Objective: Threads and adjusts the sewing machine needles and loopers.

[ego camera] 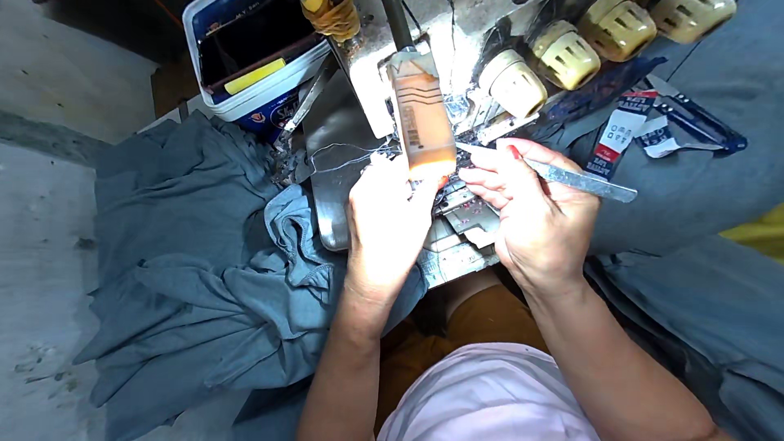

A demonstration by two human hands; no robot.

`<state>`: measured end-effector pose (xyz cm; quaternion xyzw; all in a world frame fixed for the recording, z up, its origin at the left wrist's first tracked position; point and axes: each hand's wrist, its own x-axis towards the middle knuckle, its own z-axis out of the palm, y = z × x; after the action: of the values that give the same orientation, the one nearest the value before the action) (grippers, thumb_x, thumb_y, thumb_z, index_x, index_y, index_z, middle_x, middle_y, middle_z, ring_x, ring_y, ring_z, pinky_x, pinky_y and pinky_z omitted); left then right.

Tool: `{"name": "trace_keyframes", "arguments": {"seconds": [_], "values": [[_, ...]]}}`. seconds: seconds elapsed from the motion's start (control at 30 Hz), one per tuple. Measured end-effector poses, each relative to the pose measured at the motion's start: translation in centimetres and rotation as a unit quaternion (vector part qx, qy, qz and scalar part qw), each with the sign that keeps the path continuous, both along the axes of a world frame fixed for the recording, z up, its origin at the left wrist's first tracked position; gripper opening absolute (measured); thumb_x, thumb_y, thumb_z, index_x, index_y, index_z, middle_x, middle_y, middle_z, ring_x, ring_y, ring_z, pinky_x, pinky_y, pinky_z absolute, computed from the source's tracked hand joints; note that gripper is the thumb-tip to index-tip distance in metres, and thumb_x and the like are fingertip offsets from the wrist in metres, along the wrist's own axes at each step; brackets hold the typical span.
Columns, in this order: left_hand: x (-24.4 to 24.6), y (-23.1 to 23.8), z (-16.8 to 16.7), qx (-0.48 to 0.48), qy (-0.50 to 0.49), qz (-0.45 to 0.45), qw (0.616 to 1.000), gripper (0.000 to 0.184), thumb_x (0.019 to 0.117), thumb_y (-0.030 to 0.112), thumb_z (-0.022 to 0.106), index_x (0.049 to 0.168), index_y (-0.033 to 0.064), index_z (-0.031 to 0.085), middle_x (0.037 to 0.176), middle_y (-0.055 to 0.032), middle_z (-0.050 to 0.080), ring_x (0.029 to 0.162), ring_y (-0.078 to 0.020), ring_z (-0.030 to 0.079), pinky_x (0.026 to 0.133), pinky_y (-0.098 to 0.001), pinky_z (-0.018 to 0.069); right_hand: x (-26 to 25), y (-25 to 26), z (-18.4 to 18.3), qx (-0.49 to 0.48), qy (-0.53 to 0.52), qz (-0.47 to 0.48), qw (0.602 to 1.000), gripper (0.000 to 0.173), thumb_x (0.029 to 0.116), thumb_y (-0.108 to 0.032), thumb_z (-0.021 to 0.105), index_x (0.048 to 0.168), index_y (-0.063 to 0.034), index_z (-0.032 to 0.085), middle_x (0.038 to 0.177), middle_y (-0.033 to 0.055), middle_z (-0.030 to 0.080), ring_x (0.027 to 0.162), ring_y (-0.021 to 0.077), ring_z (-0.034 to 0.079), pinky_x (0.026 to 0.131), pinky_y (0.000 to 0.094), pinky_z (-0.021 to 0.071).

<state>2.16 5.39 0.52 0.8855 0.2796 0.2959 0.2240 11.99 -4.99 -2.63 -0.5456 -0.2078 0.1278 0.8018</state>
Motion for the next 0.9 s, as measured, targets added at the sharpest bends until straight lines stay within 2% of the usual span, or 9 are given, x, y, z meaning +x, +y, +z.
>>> {"name": "trace_keyframes", "arguments": {"seconds": [0.37, 0.9], "values": [[0.01, -0.03, -0.06, -0.007, -0.001, 0.000, 1.000, 0.015, 0.0897, 0.018, 0.077, 0.096, 0.0045, 0.074, 0.078, -0.0037, 0.059, 0.065, -0.0076, 0.051, 0.059, -0.0193, 0.0407, 0.05, 0.04, -0.33, -0.006, -0.025, -0.012, 1.000, 0.015, 0.1031, -0.005, 0.056, 0.115, -0.0009, 0.064, 0.098, 0.0026, 0.076, 0.086, 0.0151, 0.076, 0.080, 0.0312, 0.0652], [0.03, -0.09, -0.23, 0.006, -0.009, 0.002, 1.000, 0.015, 0.0896, 0.018, 0.077, 0.094, 0.0042, 0.074, 0.078, -0.0045, 0.059, 0.067, -0.0077, 0.052, 0.061, -0.0185, 0.0407, -0.07, 0.17, -0.42, -0.021, -0.054, -0.004, 0.998, 0.019, 0.1028, -0.002, 0.055, 0.119, 0.0031, 0.063, 0.103, 0.0047, 0.076, 0.090, 0.0153, 0.076, 0.082, 0.0305, 0.0647]]}}
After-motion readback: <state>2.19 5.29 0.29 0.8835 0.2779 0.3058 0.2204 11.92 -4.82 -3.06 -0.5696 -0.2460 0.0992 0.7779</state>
